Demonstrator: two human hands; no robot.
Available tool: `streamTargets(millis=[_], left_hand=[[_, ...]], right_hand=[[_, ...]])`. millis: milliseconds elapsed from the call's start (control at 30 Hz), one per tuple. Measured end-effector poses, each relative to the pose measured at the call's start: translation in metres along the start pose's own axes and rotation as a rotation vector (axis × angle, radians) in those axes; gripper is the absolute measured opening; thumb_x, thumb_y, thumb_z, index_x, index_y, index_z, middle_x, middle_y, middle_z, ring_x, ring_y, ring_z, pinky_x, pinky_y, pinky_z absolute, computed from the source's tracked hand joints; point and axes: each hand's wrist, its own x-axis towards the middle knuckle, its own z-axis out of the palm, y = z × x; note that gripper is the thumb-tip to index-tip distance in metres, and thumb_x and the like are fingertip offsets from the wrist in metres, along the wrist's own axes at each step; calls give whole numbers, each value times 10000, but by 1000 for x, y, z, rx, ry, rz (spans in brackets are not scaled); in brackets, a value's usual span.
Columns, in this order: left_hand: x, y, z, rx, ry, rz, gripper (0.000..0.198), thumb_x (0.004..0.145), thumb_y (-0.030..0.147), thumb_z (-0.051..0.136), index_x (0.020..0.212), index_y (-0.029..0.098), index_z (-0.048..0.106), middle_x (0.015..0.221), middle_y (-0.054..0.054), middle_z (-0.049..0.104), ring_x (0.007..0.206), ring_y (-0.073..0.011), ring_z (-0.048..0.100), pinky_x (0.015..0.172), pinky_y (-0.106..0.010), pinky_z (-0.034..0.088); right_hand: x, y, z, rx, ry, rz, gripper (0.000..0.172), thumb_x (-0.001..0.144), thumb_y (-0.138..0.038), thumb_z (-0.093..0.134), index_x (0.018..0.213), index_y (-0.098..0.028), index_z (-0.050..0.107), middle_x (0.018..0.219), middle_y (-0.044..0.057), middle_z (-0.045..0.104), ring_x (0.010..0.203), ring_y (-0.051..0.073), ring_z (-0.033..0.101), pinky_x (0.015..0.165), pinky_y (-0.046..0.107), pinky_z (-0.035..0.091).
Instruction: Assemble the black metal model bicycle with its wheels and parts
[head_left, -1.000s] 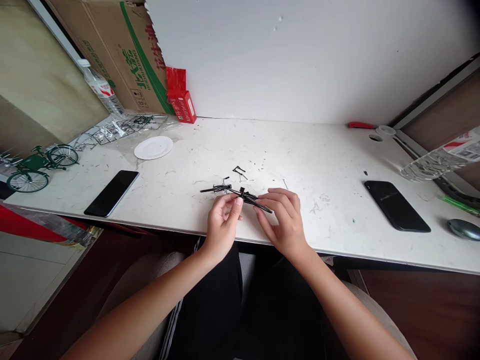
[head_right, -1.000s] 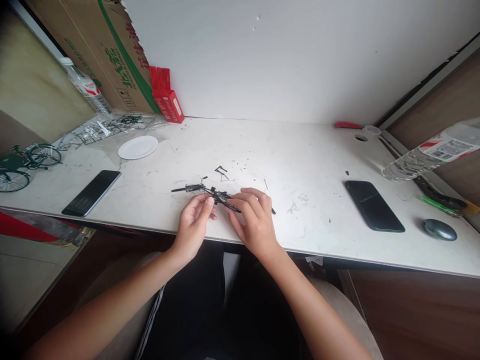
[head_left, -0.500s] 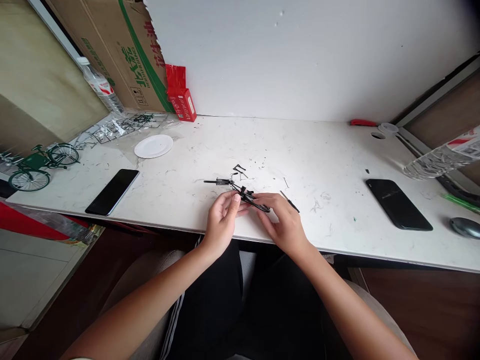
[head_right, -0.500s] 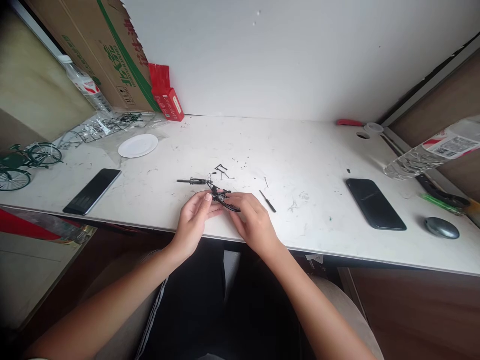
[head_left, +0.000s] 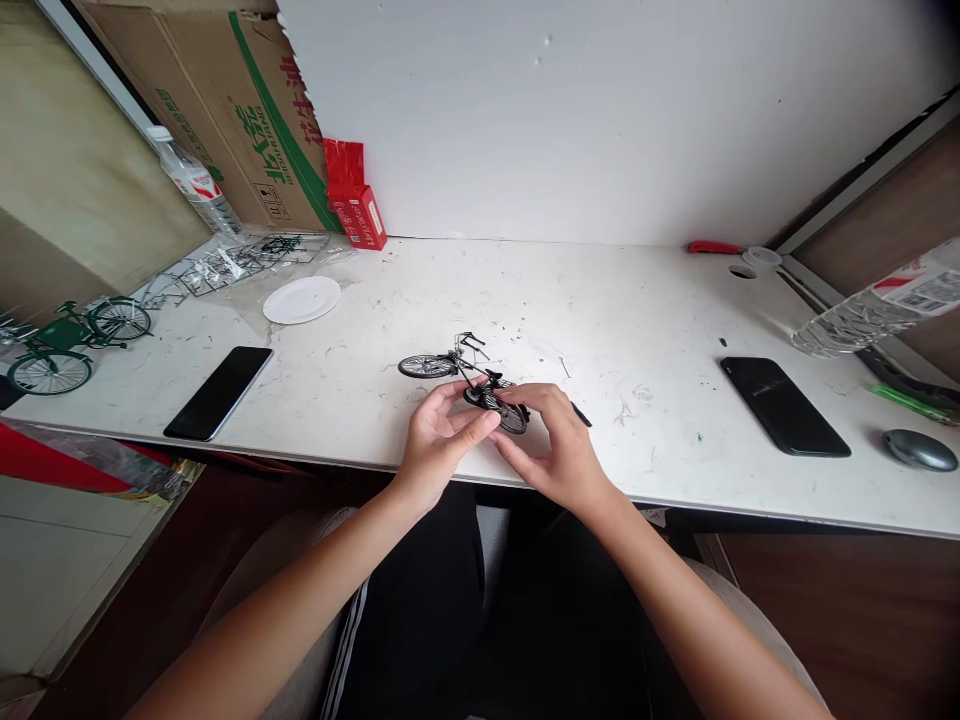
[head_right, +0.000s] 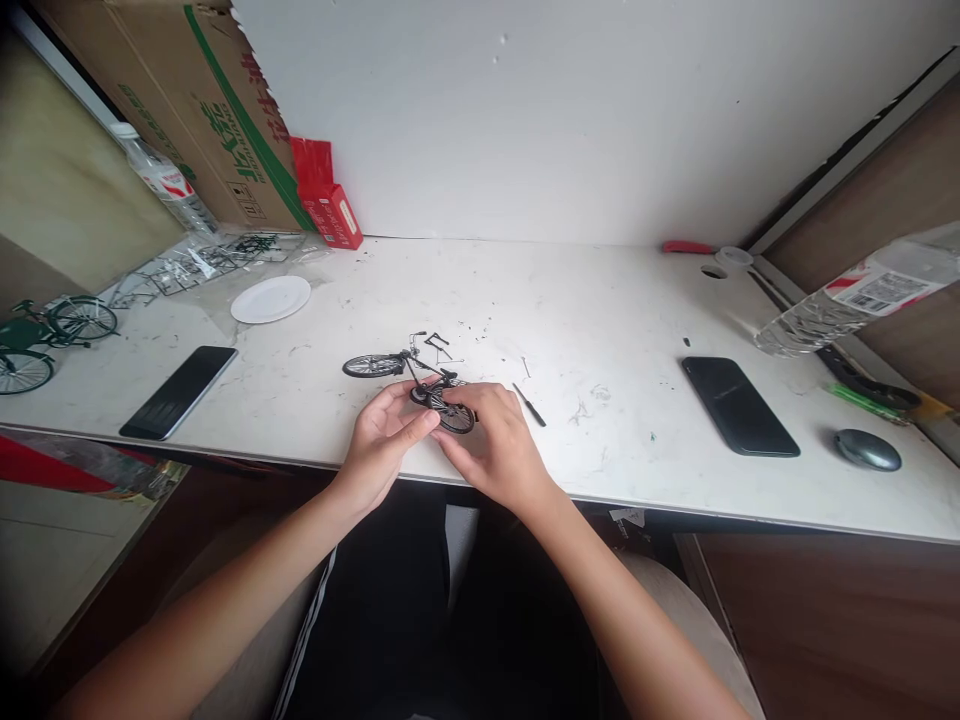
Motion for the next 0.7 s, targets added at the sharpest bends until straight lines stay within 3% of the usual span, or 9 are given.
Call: streamTargets(millis=[167, 367, 567, 700], left_hand=[[2, -1, -2, -41, 9, 21, 505, 813, 240, 918, 1258, 206, 681, 1417, -117, 684, 1140, -213, 730, 1075, -402, 555], [3, 0, -2, -55, 16, -22, 509, 779, 225, 941, 1210, 200, 671, 1355, -96, 686, 1078, -189, 717, 1025, -377, 563], [2, 0, -3, -45, -5, -51, 509, 760, 213, 953, 1176, 214, 660, 1184, -45, 701, 1028, -172, 709, 1027, -375, 556], [2, -4, -6, -21, 1, -2, 421, 798, 235, 929, 1126, 230, 666, 1216, -34, 673, 1141, -191, 683, 1098, -376, 518]], right_hand=[[-2, 0, 1, 68, 48, 63, 595, 941, -295, 818, 1459, -271, 524, 1358, 136, 692, 1251, 306, 692, 1037, 520, 617], [-2, 3, 1, 89, 36, 113, 477, 950, -288, 817, 1377, -261, 606, 1284, 117, 735, 1167, 275, 725, 989, 474, 639], [-2, 4, 1, 91, 54, -7, 261, 968, -166, 763, 1200, -264, 693, 1234, 90, 767, 1161, 258, 735, 968, 463, 638], [-3, 4, 0, 66, 61, -43, 165, 991, -138, 713, 1103, -259, 705, 1256, 99, 770, 1134, 258, 748, 912, 464, 648]])
